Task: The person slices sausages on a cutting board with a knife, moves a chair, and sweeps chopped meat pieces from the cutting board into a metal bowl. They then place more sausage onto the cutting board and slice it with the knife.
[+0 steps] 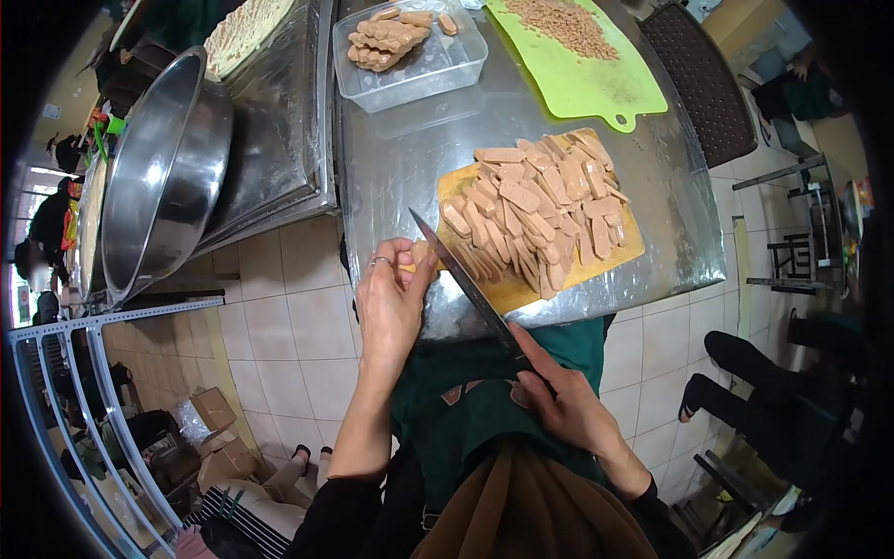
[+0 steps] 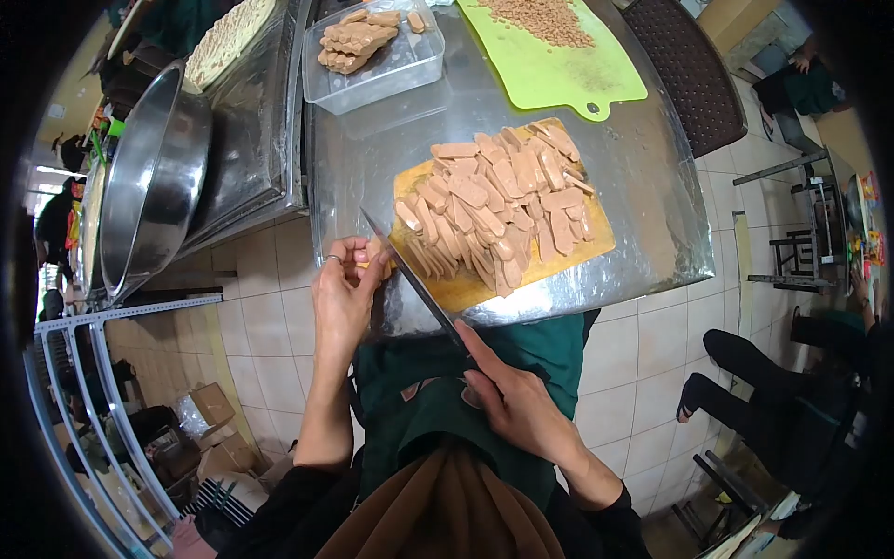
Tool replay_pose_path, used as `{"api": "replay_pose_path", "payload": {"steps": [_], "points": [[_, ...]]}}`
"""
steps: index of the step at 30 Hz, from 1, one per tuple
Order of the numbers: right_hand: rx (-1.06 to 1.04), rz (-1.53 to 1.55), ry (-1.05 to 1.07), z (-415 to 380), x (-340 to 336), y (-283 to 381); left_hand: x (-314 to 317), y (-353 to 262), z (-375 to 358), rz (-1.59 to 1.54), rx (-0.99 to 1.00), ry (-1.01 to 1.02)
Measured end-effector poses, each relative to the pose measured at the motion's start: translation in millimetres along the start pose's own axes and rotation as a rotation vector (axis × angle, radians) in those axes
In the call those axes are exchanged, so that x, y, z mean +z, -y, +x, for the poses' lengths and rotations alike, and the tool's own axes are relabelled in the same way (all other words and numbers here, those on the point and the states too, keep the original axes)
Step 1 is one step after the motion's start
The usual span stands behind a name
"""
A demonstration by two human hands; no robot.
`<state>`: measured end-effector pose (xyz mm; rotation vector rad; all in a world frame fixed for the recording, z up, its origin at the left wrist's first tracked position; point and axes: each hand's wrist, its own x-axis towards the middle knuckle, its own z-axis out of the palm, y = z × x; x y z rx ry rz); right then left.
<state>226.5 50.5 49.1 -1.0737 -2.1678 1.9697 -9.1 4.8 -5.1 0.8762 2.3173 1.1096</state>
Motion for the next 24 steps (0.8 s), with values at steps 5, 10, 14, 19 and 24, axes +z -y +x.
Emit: {"api": "replay_pose_path", "payload": {"steps": [5,10,14,19,24], "points": [[-0.01,-0.006,0.005,5,4,-5,-2,9,-1,-0.172,-0.061,0.052],[0.0,-0.018,0.009,6,0,-4,1,-4,-6,-0.294,-0.175,0.09],[-0.112,-0.053,-0.055,3,0,-10,8,-7,-7,-0.323,-0.209,0.099],[-0.152,-0.113,-0.082,-4,-2,-9,8,-8,-5,-0.359,-0.257,0.104],[-0.058,-0.185,-0.035,-7,-5,1,8,-10,-6,-0.446,-0.253,0.101]]}}
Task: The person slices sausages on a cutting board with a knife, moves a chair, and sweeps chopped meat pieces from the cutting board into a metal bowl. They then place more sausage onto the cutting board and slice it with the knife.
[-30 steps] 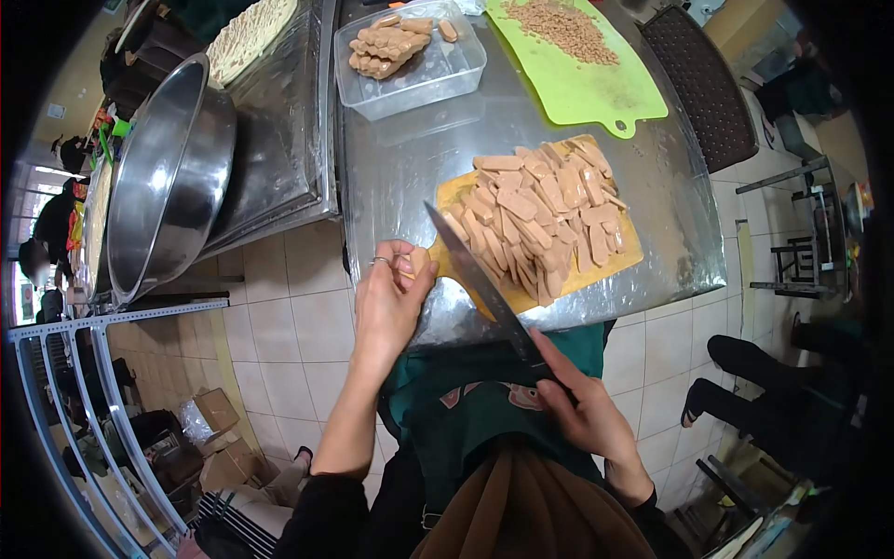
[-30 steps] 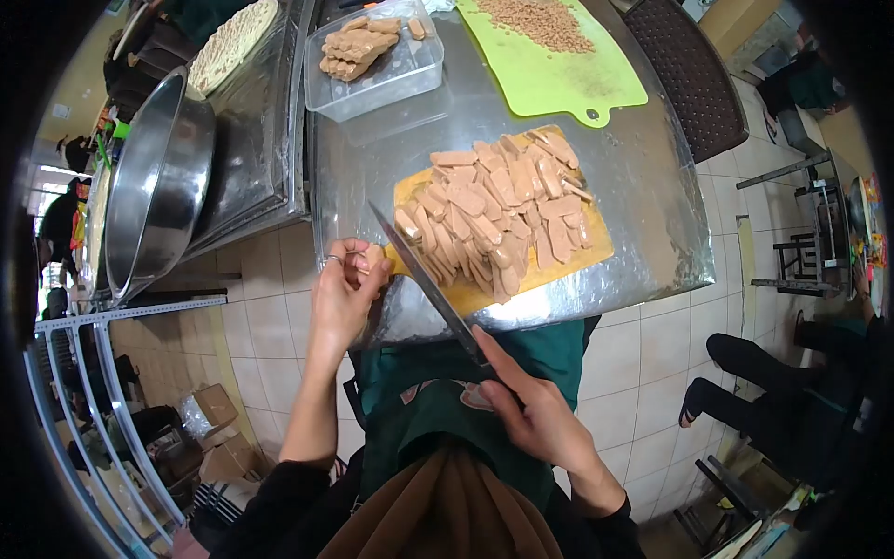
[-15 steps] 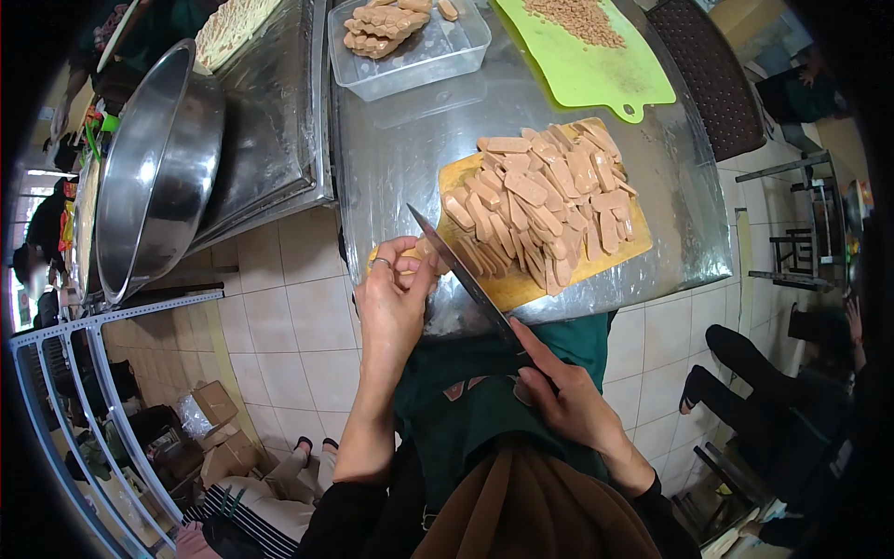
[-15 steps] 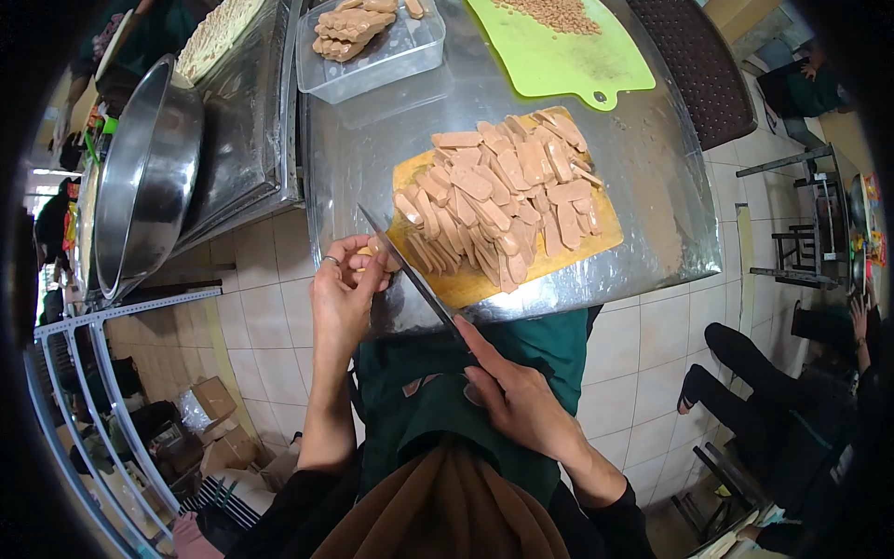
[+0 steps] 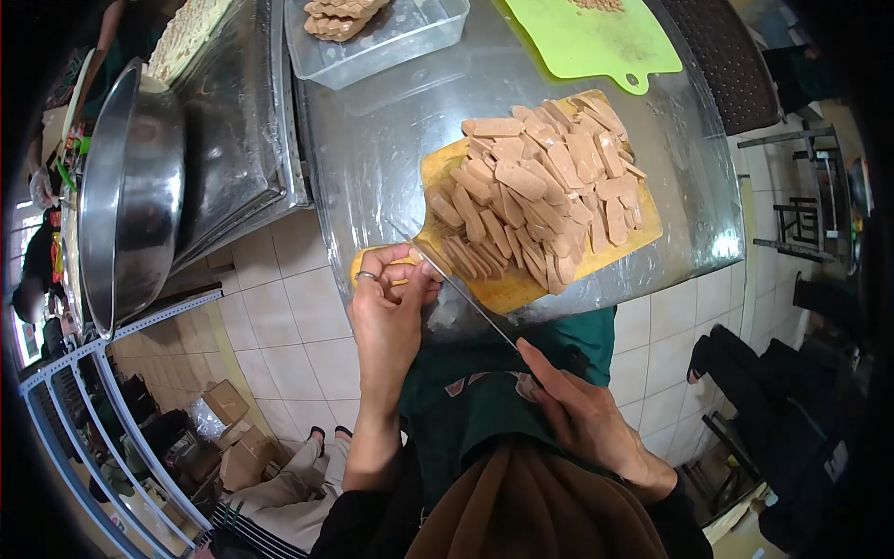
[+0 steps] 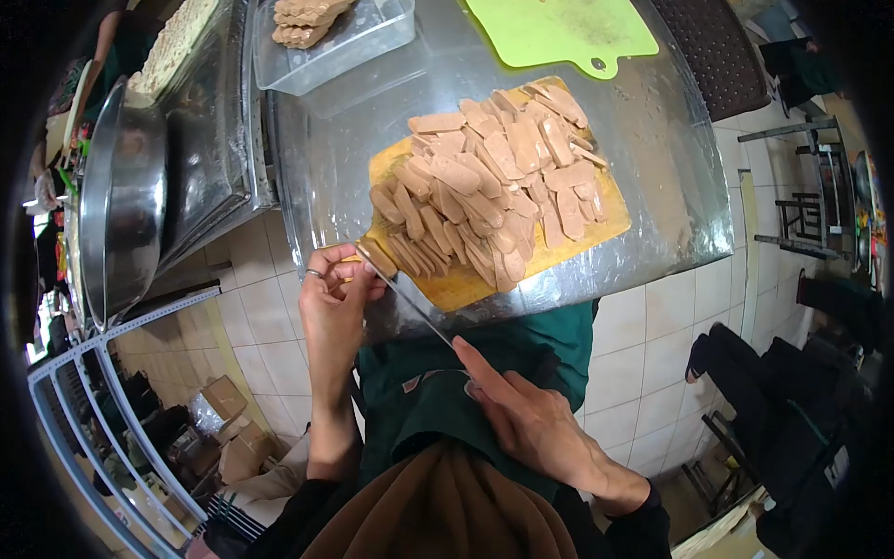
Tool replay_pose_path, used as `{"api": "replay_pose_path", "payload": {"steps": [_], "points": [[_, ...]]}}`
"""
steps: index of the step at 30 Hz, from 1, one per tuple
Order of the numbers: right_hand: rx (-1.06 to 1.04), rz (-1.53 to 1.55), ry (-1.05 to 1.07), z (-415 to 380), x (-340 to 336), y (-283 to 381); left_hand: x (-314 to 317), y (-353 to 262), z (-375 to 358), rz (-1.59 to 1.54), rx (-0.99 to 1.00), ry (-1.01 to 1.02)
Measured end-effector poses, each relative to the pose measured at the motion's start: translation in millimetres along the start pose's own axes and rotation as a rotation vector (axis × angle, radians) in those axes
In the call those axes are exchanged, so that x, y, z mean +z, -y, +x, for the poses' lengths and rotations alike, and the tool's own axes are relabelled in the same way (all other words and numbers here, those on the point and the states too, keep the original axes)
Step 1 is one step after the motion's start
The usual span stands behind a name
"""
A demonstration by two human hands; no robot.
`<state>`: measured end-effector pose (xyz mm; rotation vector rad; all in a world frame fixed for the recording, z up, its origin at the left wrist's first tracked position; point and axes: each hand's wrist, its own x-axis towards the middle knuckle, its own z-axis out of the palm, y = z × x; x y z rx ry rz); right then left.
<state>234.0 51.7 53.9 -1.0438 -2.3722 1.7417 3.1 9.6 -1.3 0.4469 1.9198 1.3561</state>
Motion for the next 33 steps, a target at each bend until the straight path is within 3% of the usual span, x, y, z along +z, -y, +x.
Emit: {"api": "replay_pose_path", "payload": {"steps": [16,22,33], "points": [[0.006,0.107,-0.015,10,-10,2,-4,-2,1,0.027,-0.047,0.026],[0.109,0.089,0.107,9,-15,5,-4,-2,-1,0.013,-0.041,0.014],[0.104,0.057,0.198,8,-12,-4,-3,1,2,0.039,-0.035,-0.011]]}}
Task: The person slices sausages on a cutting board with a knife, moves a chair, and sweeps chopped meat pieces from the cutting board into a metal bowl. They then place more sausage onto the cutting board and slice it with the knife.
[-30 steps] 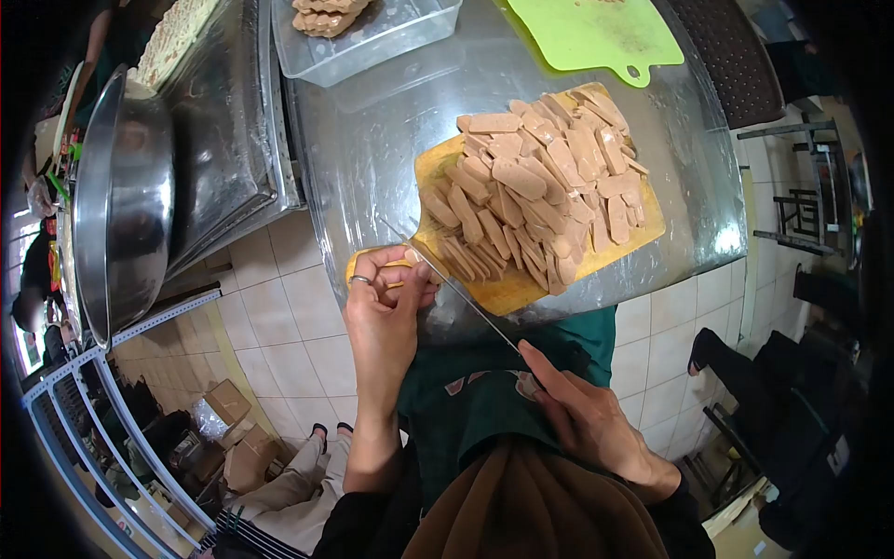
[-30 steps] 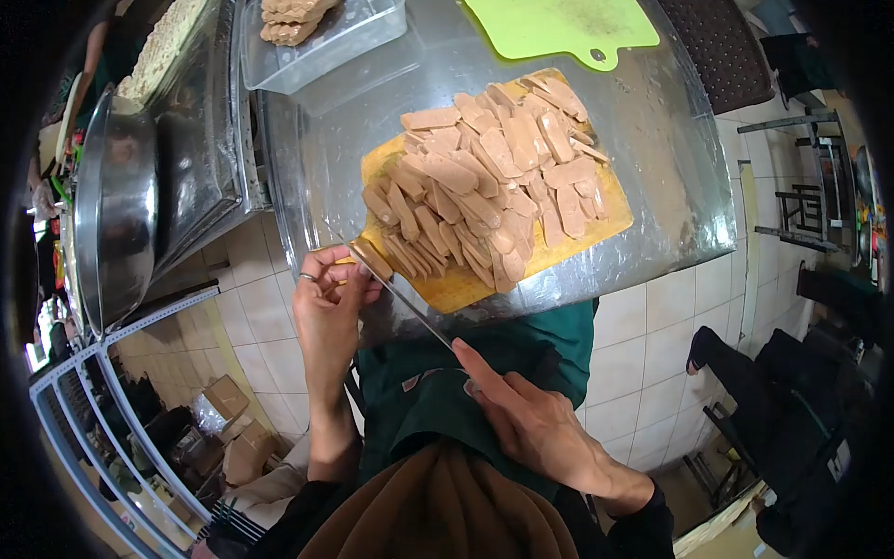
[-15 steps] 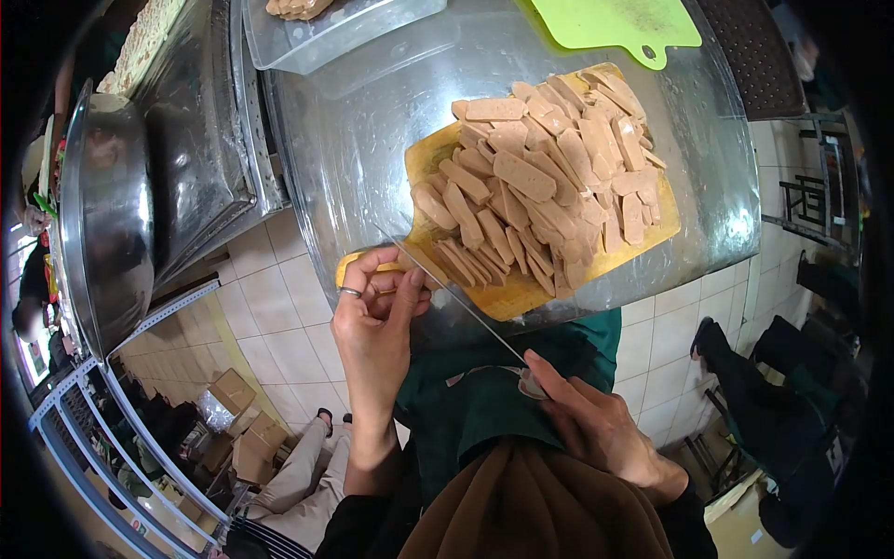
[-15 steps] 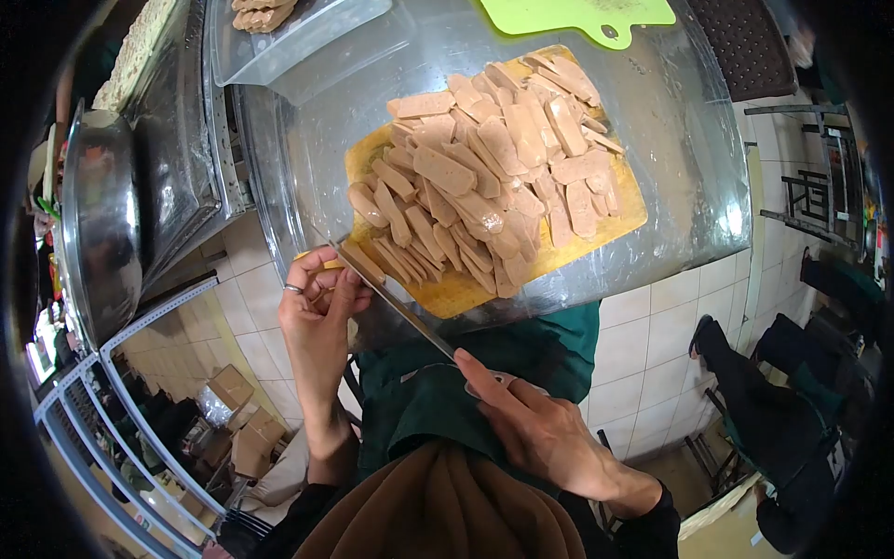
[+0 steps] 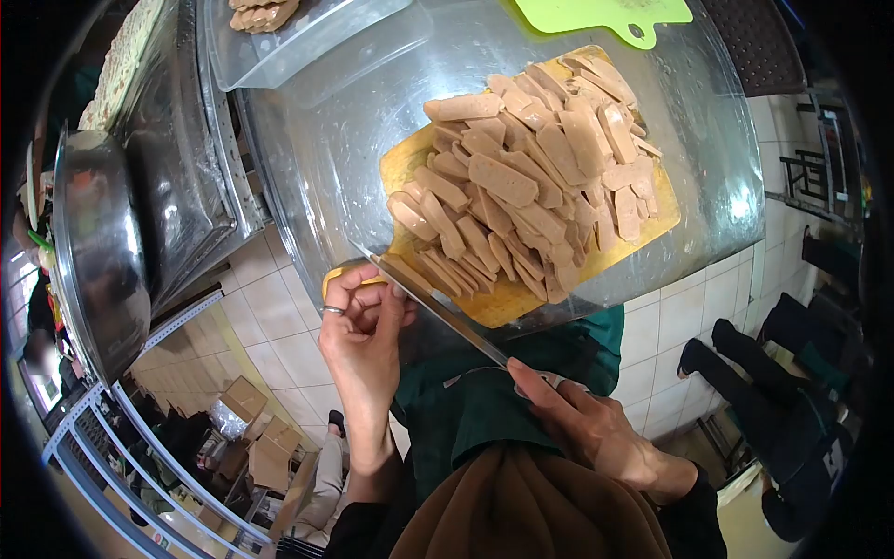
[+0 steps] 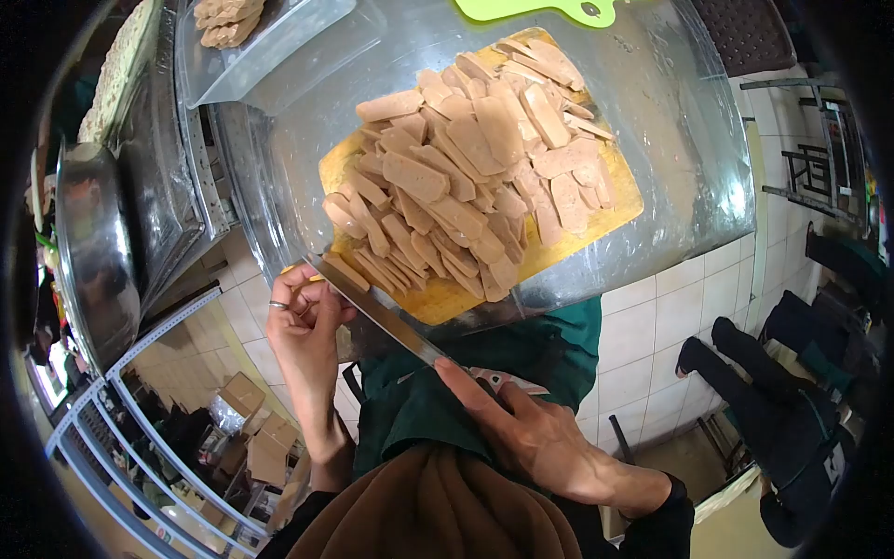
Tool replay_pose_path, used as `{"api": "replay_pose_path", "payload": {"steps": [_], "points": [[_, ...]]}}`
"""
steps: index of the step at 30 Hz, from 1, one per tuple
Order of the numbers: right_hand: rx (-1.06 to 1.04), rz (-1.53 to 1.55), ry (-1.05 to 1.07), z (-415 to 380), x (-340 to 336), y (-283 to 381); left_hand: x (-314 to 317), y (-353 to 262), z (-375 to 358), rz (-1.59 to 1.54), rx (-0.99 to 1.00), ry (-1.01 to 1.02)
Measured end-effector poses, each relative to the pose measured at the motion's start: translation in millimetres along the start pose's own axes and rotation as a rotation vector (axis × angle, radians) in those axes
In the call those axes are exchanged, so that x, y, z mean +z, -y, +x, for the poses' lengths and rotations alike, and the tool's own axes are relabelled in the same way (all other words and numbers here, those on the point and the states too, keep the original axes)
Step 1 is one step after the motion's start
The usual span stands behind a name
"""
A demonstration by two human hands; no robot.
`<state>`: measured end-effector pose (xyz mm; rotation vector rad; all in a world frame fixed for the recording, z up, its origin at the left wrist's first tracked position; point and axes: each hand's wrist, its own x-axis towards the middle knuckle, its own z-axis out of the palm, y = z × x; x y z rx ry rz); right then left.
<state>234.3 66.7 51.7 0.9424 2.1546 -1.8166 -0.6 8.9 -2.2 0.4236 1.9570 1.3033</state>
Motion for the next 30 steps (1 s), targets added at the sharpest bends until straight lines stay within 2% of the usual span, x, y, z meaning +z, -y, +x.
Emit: {"api": "replay_pose_path", "payload": {"steps": [4,7,10,13,16,30], "points": [[-0.072,-0.044,-0.074,7,6,-6,-1,1,1,0.037,0.018,0.011],[0.028,-0.052,0.029,20,3,0,-2,3,1,0.037,0.021,0.013],[0.018,-0.035,0.042,25,-3,4,-2,3,0,0.057,0.036,0.003],[-0.055,-0.013,-0.055,12,-2,-2,0,2,1,0.019,0.019,0.0],[0.03,0.005,0.023,6,-11,5,-1,1,1,-0.016,0.006,0.015],[0.016,-0.059,0.038,38,-1,7,-2,-1,1,-0.03,-0.054,0.016]]}}
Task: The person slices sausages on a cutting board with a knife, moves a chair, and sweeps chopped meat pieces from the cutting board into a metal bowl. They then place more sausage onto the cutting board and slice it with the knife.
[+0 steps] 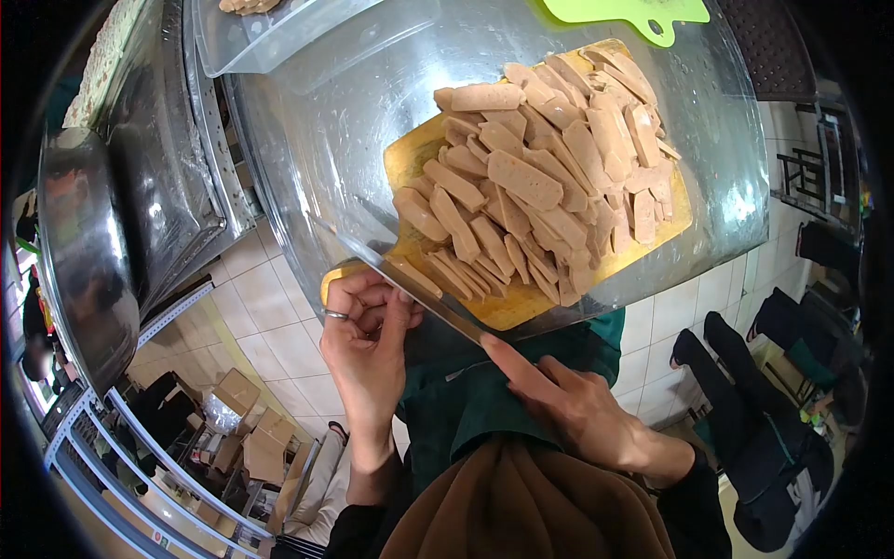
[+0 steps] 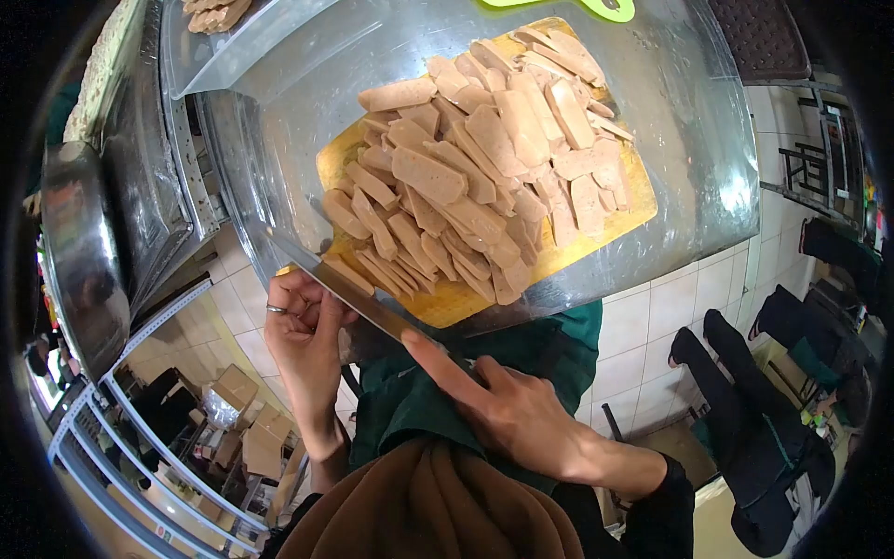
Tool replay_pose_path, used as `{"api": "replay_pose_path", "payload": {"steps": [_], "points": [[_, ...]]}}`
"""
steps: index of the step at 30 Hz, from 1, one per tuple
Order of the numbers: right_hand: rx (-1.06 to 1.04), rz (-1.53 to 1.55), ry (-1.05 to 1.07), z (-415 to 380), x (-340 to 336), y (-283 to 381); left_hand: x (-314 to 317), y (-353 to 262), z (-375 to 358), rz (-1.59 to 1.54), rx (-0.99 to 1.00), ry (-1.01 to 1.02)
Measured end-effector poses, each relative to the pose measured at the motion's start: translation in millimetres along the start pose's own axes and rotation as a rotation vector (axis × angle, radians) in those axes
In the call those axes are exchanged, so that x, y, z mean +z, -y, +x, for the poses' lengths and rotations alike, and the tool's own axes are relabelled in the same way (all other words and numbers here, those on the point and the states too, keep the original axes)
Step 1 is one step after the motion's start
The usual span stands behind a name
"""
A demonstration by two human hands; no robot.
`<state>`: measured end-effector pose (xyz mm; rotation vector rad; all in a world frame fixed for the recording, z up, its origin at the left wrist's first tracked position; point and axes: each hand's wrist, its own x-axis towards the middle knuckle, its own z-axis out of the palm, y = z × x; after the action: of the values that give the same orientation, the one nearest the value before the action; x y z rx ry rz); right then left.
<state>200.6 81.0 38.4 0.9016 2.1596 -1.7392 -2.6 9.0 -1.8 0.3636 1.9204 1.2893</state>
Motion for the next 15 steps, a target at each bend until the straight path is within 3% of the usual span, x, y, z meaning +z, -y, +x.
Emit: {"api": "replay_pose_path", "payload": {"steps": [15], "points": [[-0.098,-0.032,-0.168,8,19,-14,3,-1,-2,0.01,-0.007,-0.018]]}}
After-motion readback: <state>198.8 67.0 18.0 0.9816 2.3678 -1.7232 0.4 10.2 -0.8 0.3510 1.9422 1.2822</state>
